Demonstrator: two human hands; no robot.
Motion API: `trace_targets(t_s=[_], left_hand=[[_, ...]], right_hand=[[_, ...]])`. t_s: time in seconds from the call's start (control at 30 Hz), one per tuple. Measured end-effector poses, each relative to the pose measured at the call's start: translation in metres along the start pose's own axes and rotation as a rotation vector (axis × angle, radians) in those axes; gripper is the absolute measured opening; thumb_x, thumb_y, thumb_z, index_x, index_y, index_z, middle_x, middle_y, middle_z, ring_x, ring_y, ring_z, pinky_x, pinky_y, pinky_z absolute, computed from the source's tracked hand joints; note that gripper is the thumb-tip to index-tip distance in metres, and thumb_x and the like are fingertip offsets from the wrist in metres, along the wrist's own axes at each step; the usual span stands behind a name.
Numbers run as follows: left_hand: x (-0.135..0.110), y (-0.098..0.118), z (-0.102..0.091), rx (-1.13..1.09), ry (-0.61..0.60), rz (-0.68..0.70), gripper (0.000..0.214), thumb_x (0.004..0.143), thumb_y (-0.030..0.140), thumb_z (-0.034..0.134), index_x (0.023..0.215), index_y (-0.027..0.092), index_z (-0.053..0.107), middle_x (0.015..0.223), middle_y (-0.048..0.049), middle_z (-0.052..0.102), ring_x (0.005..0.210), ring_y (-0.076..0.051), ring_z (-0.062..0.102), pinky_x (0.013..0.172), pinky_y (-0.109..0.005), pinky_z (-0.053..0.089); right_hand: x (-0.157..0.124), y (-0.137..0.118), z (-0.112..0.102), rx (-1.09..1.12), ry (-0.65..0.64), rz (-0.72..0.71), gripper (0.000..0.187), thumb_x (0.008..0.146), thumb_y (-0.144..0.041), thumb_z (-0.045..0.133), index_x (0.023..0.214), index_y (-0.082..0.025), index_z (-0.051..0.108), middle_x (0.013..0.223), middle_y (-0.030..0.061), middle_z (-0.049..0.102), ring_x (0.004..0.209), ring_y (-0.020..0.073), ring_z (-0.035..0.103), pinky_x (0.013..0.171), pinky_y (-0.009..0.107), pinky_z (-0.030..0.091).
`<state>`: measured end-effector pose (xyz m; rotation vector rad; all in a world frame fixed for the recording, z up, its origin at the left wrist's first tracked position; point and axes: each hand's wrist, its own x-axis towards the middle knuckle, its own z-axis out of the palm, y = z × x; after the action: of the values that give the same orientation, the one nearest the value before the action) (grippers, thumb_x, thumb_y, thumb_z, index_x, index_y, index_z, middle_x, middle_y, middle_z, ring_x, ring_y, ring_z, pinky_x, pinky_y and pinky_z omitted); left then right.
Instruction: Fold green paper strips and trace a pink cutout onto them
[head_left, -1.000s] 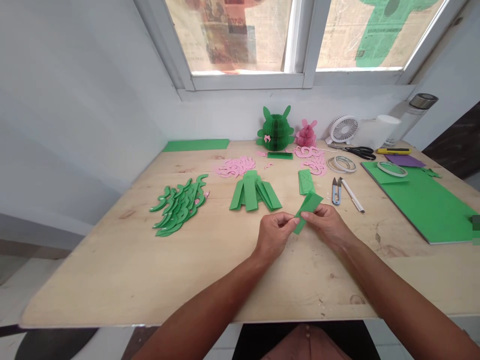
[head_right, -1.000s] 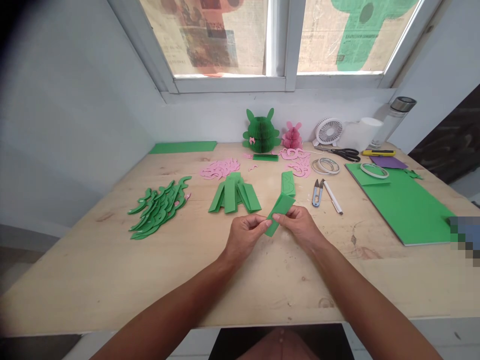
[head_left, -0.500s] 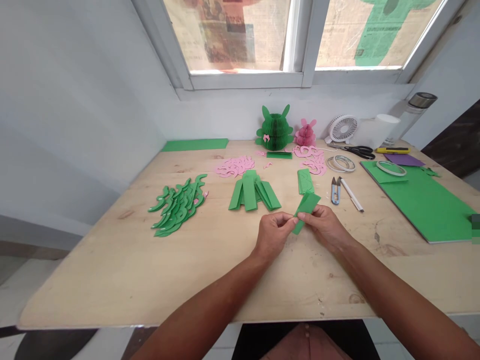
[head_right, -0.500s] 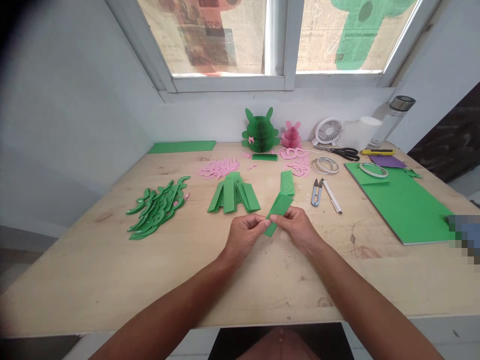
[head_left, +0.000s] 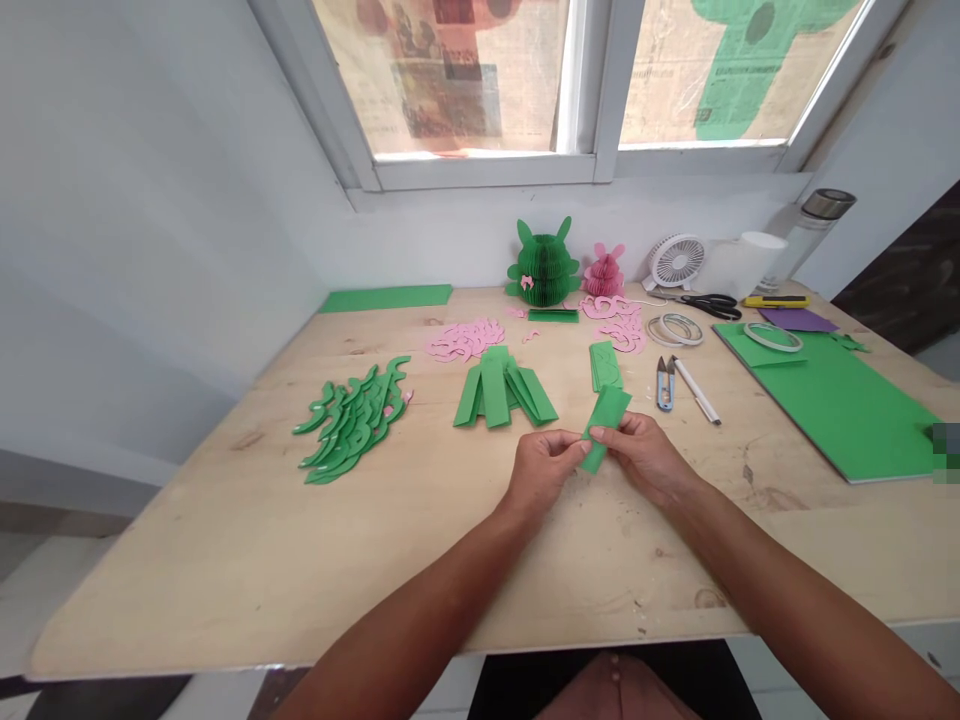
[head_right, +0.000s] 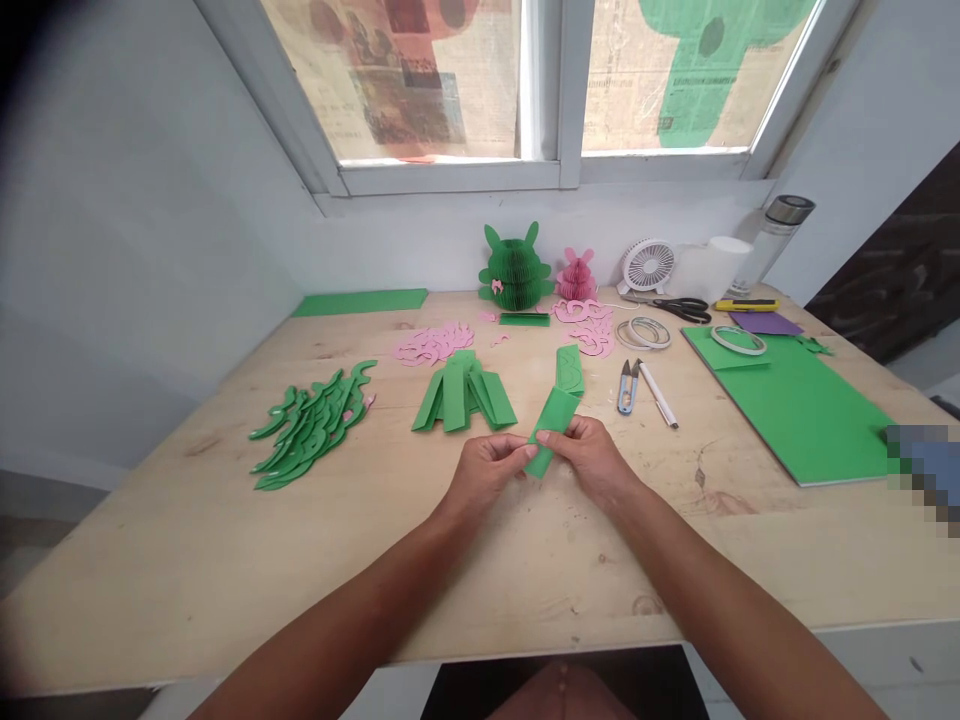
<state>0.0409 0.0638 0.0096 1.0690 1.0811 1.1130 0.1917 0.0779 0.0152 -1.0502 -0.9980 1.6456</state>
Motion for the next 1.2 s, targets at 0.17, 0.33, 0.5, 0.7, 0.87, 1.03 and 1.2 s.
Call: trace_targets(t_s=[0.17,0.33,0.5,0.7,0.87,1.03,1.2], left_hand=[[-0.001,-0.001,-0.001,-0.009,0.001,-0.022,0.029,0.064,0.041,0.077,0.068,0.012,0.074,0.061,-0.003,0.066,0.053,-0.011,0.053,0.051,-0.022,0.042],[0.0,-0.001,-0.001,-0.013,0.014,-0.035,0.028,0.063,0.039,0.077,0.067,0.012,0.074,0.058,-0.0024,0.065,0.053,-0.01,0.051,0.052,-0.022,0.041],[0.0,-0.001,-0.002,-0.012,0.044,-0.025,0.027,0.063,0.038,0.077,0.068,0.012,0.075,0.061,-0.0026,0.067,0.054,-0.01,0.051,0.053,-0.021,0.039],[0.001,-0.003,-0.002,-0.012,0.072,-0.003,0.026,0.064,0.039,0.076,0.064,0.013,0.073,0.061,-0.0023,0.066,0.054,-0.011,0.052,0.053,-0.021,0.039],[0.0,-0.001,-0.001,0.007,0.054,-0.003,0.027,0.063,0.039,0.077,0.063,0.012,0.073,0.06,-0.0029,0.066,0.054,-0.011,0.053,0.053,-0.022,0.04],[-0.002,0.0,0.001,0.027,0.019,-0.007,0.032,0.06,0.043,0.078,0.06,0.012,0.072,0.058,-0.0041,0.066,0.053,-0.013,0.055,0.052,-0.023,0.042],[-0.003,-0.002,0.002,0.034,0.009,0.002,0.034,0.059,0.045,0.078,0.06,0.012,0.071,0.058,-0.0042,0.066,0.053,-0.013,0.056,0.05,-0.023,0.043]], right_hand=[[0.0,0.0,0.001,0.006,0.006,0.002,0.029,0.053,-0.037,0.088,0.067,-0.017,0.071,0.07,0.003,0.071,0.066,0.017,0.063,0.071,0.032,0.048],[-0.001,0.001,0.003,0.01,0.015,-0.005,0.03,0.055,-0.039,0.087,0.07,-0.017,0.072,0.068,0.0027,0.071,0.067,0.0176,0.062,0.069,0.032,0.048],[-0.001,0.003,0.004,0.003,0.028,-0.025,0.03,0.055,-0.039,0.086,0.071,-0.017,0.072,0.069,0.0017,0.07,0.068,0.0164,0.06,0.071,0.031,0.047],[0.002,0.009,0.001,-0.01,0.056,-0.041,0.028,0.059,-0.039,0.085,0.067,-0.017,0.07,0.062,-0.0002,0.065,0.065,0.0154,0.057,0.071,0.031,0.044],[0.003,0.011,0.0,0.019,0.065,-0.044,0.03,0.059,-0.04,0.085,0.072,-0.016,0.071,0.063,0.0003,0.066,0.063,0.0149,0.057,0.068,0.031,0.045],[0.003,0.007,0.0,0.083,0.064,-0.072,0.035,0.056,-0.044,0.085,0.071,-0.017,0.07,0.071,0.0033,0.069,0.068,0.0172,0.059,0.07,0.032,0.048],[0.003,0.005,-0.002,0.093,0.084,-0.081,0.034,0.056,-0.043,0.085,0.072,-0.017,0.07,0.071,0.0033,0.069,0.067,0.0169,0.059,0.068,0.032,0.047]])
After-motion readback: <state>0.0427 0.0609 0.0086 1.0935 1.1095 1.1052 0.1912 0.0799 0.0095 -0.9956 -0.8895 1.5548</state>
